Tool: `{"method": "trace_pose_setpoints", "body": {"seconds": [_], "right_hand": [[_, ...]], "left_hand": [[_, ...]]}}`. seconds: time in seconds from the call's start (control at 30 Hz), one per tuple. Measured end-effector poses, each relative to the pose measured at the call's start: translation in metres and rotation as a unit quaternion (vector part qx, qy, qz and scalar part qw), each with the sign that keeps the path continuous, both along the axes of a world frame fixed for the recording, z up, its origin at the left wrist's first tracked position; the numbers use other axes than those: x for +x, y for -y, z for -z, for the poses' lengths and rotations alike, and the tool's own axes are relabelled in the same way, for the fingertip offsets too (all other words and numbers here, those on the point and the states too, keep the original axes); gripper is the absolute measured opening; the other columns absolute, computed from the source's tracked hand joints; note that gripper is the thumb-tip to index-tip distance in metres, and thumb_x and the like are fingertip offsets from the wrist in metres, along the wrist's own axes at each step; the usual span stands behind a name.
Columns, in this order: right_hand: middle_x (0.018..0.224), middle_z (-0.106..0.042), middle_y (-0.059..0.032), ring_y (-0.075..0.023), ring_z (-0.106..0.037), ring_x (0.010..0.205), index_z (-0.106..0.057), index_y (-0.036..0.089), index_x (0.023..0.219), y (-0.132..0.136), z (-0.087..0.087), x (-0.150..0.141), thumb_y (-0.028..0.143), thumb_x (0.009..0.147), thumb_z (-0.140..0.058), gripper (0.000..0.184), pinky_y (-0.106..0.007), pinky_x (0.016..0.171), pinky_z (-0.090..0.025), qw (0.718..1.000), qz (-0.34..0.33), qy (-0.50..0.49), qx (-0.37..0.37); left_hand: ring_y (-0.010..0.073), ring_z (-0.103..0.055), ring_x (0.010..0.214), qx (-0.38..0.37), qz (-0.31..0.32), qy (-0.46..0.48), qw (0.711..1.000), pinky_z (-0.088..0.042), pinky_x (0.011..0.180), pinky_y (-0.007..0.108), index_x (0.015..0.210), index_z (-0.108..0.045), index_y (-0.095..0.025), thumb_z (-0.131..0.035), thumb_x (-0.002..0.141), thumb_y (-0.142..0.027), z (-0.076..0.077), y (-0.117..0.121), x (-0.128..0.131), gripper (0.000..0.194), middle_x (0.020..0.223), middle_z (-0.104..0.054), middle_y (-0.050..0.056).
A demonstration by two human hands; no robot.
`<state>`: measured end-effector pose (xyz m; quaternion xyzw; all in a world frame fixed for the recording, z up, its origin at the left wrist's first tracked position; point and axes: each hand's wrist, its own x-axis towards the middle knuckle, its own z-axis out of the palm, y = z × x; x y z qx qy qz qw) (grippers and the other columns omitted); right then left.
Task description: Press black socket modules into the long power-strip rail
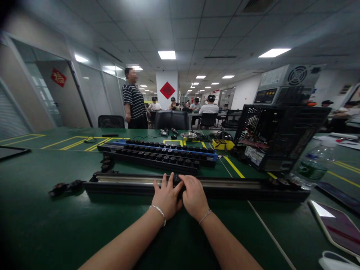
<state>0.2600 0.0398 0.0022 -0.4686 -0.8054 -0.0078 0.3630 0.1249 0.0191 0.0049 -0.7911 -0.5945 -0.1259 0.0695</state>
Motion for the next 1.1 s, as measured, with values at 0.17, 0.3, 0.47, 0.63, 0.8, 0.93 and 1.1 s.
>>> {"method": "trace_pose_setpoints", "body": {"seconds": [0.17, 0.3, 0.47, 0.63, 0.8, 0.93, 1.1], "right_hand": [[0.127, -0.053, -0.0089, -0.0214, -0.044, 0.118, -0.053, 0.015, 0.120, 0.000, 0.001, 0.008, 0.007, 0.068, -0.036, 0.055, -0.041, 0.104, -0.031, 0.996, 0.059, 0.056, 0.022], [0.133, -0.049, -0.0069, -0.0224, -0.041, 0.122, -0.055, 0.018, 0.119, 0.002, 0.002, 0.008, 0.008, 0.068, -0.039, 0.054, -0.043, 0.106, -0.024, 0.989, 0.090, 0.118, 0.003], [0.135, -0.049, -0.0046, -0.0240, -0.036, 0.127, -0.056, 0.019, 0.118, 0.004, 0.001, 0.007, 0.009, 0.067, -0.043, 0.054, -0.045, 0.107, -0.020, 0.982, 0.089, 0.165, -0.018], [0.135, -0.048, -0.0050, -0.0245, -0.037, 0.127, -0.063, 0.018, 0.103, 0.004, -0.002, 0.007, 0.010, 0.067, -0.043, 0.042, -0.045, 0.107, -0.020, 0.981, 0.087, 0.171, -0.020], [0.134, -0.050, -0.0057, -0.0250, -0.038, 0.126, -0.063, 0.019, 0.097, 0.005, -0.003, 0.006, 0.014, 0.068, -0.046, 0.034, -0.046, 0.106, -0.022, 0.983, 0.087, 0.163, -0.016], [0.132, -0.051, -0.0058, -0.0267, -0.040, 0.125, -0.063, 0.022, 0.096, 0.005, -0.002, 0.005, 0.031, 0.076, -0.051, 0.026, -0.048, 0.105, -0.023, 0.985, 0.086, 0.148, -0.005], [0.131, -0.052, -0.0075, -0.0286, -0.041, 0.124, -0.064, 0.020, 0.093, 0.002, 0.000, 0.006, 0.045, 0.080, -0.050, 0.031, -0.051, 0.102, -0.026, 0.983, 0.088, 0.160, 0.005]], "left_hand": [[0.0424, -0.019, 0.133, -0.009, -0.002, -0.003, 1.000, -0.013, 0.095, 0.072, 0.136, -0.032, -0.038, -0.057, 0.073, -0.042, -0.002, -0.001, -0.001, 0.068, 0.148, -0.025, 0.012], [0.0396, -0.020, 0.134, -0.005, 0.004, -0.002, 1.000, -0.014, 0.095, 0.072, 0.136, -0.033, -0.037, -0.054, 0.075, -0.040, -0.004, 0.001, -0.003, 0.065, 0.148, -0.027, 0.014], [0.0372, -0.021, 0.134, -0.014, -0.001, -0.007, 1.000, -0.015, 0.095, 0.071, 0.136, -0.032, -0.036, -0.052, 0.075, -0.037, -0.005, 0.001, -0.008, 0.064, 0.148, -0.026, 0.013], [0.0359, -0.023, 0.133, -0.008, -0.011, -0.003, 1.000, -0.015, 0.094, 0.072, 0.135, -0.034, -0.037, -0.051, 0.076, -0.037, -0.005, 0.000, -0.019, 0.061, 0.147, -0.029, 0.013], [0.0355, -0.026, 0.133, -0.002, -0.023, -0.005, 1.000, -0.017, 0.096, 0.070, 0.133, -0.037, -0.039, -0.052, 0.076, -0.036, -0.007, 0.003, -0.032, 0.059, 0.145, -0.033, 0.011], [0.0359, -0.028, 0.132, 0.001, -0.035, -0.014, 0.999, -0.019, 0.098, 0.066, 0.134, -0.036, -0.039, -0.053, 0.076, -0.038, -0.009, 0.005, -0.044, 0.060, 0.144, -0.036, 0.010], [0.0350, -0.032, 0.130, 0.013, -0.046, -0.017, 0.999, -0.021, 0.100, 0.062, 0.133, -0.039, -0.037, -0.053, 0.076, -0.039, -0.007, 0.006, -0.059, 0.058, 0.142, -0.039, 0.012]]}}
